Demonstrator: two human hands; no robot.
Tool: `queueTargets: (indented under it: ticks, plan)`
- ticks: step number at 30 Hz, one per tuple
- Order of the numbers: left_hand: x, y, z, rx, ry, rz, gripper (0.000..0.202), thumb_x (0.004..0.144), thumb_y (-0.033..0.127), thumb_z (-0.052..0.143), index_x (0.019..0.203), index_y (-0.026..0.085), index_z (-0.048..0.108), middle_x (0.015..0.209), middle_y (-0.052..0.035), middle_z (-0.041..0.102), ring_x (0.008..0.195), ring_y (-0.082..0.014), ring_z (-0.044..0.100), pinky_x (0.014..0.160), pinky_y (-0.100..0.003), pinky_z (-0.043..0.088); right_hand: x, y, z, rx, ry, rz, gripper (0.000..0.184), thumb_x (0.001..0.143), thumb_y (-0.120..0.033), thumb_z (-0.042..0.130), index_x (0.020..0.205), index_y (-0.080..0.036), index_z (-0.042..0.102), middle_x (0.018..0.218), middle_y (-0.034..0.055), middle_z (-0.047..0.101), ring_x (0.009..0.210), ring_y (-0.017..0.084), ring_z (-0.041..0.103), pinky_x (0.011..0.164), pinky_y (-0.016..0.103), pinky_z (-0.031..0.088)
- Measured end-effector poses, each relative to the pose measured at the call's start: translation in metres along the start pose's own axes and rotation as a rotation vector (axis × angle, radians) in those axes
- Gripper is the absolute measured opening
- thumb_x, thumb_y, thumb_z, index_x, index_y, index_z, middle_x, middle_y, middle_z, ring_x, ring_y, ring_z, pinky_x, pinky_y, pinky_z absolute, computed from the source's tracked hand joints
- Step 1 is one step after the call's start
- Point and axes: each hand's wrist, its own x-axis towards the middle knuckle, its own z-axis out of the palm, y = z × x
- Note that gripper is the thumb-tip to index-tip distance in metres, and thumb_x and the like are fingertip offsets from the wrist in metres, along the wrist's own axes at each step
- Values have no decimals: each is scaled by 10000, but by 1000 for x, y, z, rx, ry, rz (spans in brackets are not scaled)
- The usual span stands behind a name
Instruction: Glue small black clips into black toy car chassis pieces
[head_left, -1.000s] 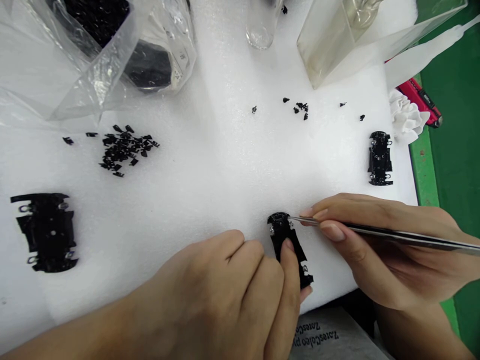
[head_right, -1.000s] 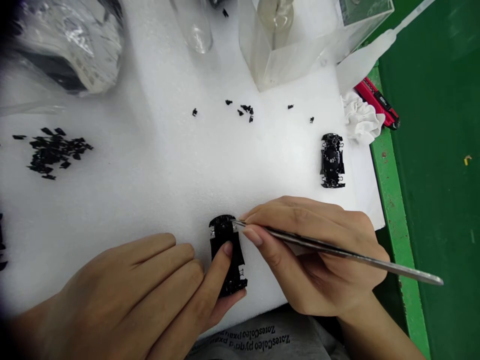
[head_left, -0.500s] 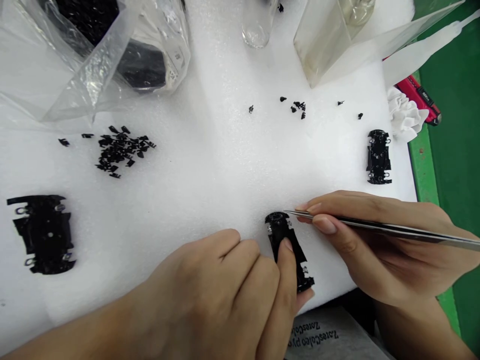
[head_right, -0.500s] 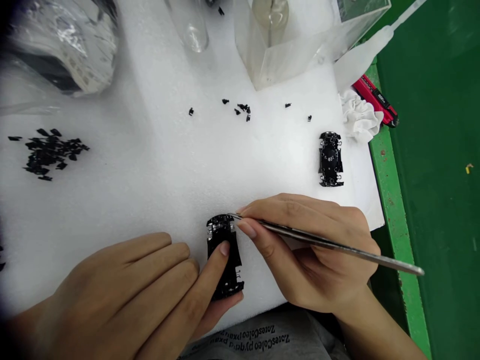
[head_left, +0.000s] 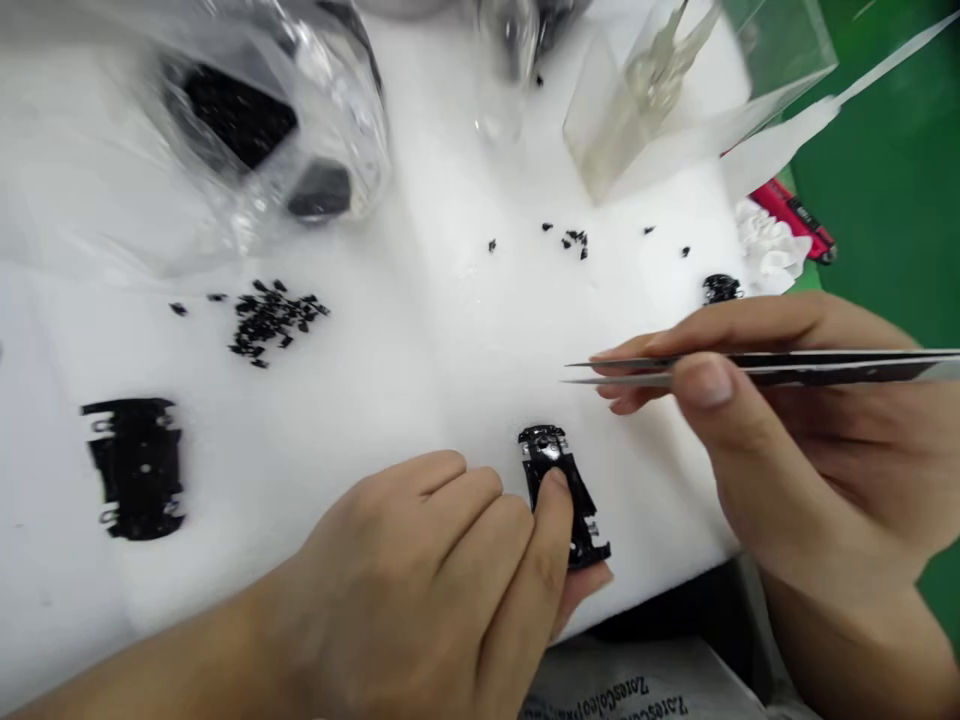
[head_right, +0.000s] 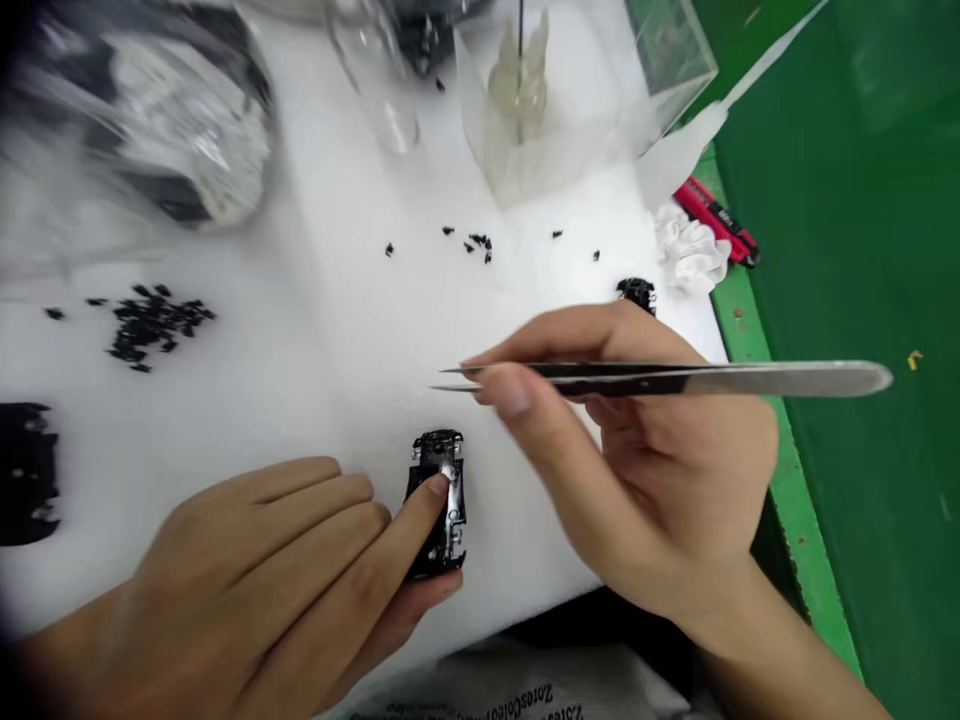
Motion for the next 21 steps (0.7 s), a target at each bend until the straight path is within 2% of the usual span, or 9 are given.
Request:
queueTargets:
  ticks: [2, 3, 5, 8, 11, 14, 16, 19, 21]
  plan:
    - [0, -4, -6, 31, 12, 94, 289, 1017, 243, 805, 1226, 46, 766, 782, -58, 723, 642, -231, 653, 514, -392, 517, 25, -14, 12, -149, -110, -117, 127, 1107, -326, 816, 1021, -233, 815, 1053, 16, 853, 831, 195, 785, 663, 355, 575]
    - [0, -5, -9, 49, 20, 137, 279, 1006, 187, 792, 1211, 1, 755, 780, -71, 735, 613, -232, 634, 479, -405, 476, 38, -19, 22, -221, -218, -164, 222, 1120, -359, 799, 940, -230, 810, 989, 21, 843, 783, 199, 762, 626, 356, 522]
    - [1, -6, -10, 87, 44, 195, 259, 1000, 126, 754, 1182, -57, 738, 784, -97, 751, 575, -234, 601, 439, -427, 423, 58, -26, 42, -336, -487, -155, 252, 1132, -347, 772, 915, -223, 804, 829, 19, 773, 748, 212, 718, 673, 360, 499]
    - [1, -6, -7, 134, 80, 222, 224, 1031, 115, 696, 1170, -54, 740, 768, -93, 733, 558, -224, 569, 425, -422, 406, 73, -25, 52, -390, -544, -159, 179, 1021, -227, 889, 870, -189, 800, 776, 43, 744, 683, 209, 671, 645, 347, 451]
    - [-1, -5, -2, 160, 110, 231, 219, 1054, 123, 658, 1174, -39, 744, 754, -80, 702, 557, -216, 549, 423, -412, 396, 72, -16, 23, -366, -414, -199, 252, 847, -131, 1011, 972, -211, 807, 862, 7, 784, 712, 177, 687, 638, 305, 442]
    - [-3, -5, 0, 173, 133, 238, 222, 1067, 126, 631, 1174, -29, 748, 728, -59, 664, 552, -209, 526, 425, -402, 385, 81, 0, -17, -333, -70, -207, 101, 1036, -292, 837, 1010, -219, 772, 834, -14, 732, 665, 152, 613, 641, 310, 428]
    - [-3, -4, 1, 179, 138, 239, 215, 1065, 119, 629, 1165, -26, 752, 712, -48, 642, 550, -206, 512, 421, -397, 366, 98, 11, -33, -337, 124, -224, 197, 1015, -368, 838, 1087, -196, 773, 864, 5, 702, 669, 159, 558, 663, 331, 410]
    - [-3, -4, 2, 174, 131, 239, 208, 1064, 125, 644, 1152, -25, 758, 702, -40, 629, 554, -205, 505, 420, -396, 359, 126, 25, -32, -347, 119, -296, 75, 926, -283, 851, 915, -221, 811, 767, -20, 611, 668, 158, 525, 701, 348, 410]
    - [-4, -5, 2, 167, 126, 238, 205, 1061, 125, 657, 1151, -29, 759, 707, -41, 637, 561, -204, 512, 424, -394, 370, 136, 30, -26, -347, 127, -345, 98, 933, -248, 807, 836, -233, 799, 745, -21, 568, 691, 165, 527, 727, 360, 414]
